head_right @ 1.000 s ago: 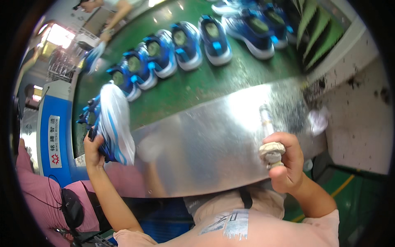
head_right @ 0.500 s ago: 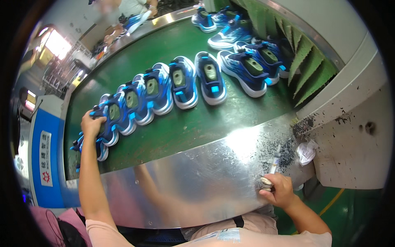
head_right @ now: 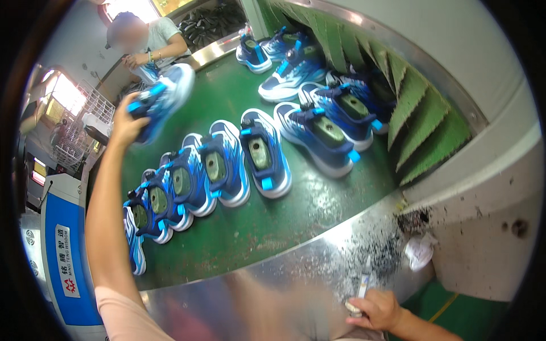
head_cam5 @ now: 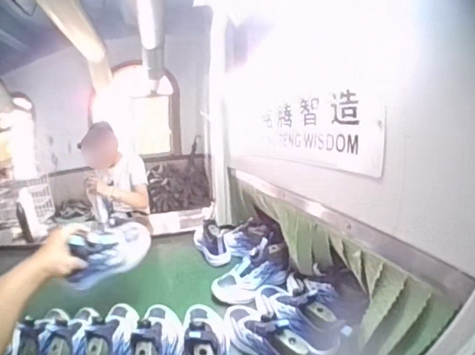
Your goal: The person applies adhesive along the edge of shoe soles using a syringe-like applicator and places the finished shoes onto a conveyor belt.
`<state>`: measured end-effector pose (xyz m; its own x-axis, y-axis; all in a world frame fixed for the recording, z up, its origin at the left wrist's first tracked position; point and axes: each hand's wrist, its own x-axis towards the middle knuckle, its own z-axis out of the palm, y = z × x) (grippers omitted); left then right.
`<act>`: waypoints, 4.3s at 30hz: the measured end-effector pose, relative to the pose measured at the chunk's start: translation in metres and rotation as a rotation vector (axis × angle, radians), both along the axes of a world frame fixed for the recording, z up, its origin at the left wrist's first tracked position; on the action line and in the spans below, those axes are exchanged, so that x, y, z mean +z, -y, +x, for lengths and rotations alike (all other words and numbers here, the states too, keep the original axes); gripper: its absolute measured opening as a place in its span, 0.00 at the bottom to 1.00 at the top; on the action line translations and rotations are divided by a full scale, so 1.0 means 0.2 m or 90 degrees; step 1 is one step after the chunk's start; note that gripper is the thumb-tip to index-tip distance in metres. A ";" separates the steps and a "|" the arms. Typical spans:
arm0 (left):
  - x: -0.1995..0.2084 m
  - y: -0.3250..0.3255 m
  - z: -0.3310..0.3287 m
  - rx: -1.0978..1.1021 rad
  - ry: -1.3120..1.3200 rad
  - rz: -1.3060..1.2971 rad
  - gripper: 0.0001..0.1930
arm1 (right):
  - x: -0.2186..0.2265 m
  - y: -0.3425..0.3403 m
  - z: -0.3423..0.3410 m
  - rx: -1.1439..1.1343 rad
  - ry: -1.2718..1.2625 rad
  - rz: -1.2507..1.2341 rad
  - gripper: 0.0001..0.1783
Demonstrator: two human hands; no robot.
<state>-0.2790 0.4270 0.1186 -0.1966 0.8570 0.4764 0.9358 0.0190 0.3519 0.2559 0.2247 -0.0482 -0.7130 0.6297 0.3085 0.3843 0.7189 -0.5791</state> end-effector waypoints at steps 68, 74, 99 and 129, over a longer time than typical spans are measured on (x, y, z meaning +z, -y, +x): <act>-0.60 2.32 1.22 -0.141 0.025 0.104 0.09 | 0.70 0.44 -1.41 0.213 -0.002 -1.078 0.33; -0.64 2.32 1.22 -0.136 0.050 0.151 0.09 | 0.70 0.47 -1.53 0.196 0.047 -1.122 0.33; -0.67 2.32 1.22 -0.120 0.036 0.166 0.09 | 0.70 0.50 -1.48 0.235 0.100 -0.866 0.39; -0.48 2.24 1.29 -0.135 -0.049 -0.088 0.10 | 0.44 0.45 -0.41 0.208 -0.263 -1.033 0.43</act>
<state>-0.0214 -0.0215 0.0226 0.0260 0.9330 0.3589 0.9478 -0.1371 0.2877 0.1749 0.1338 0.0390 -0.9097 0.3148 -0.2710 -0.0005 -0.6534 -0.7570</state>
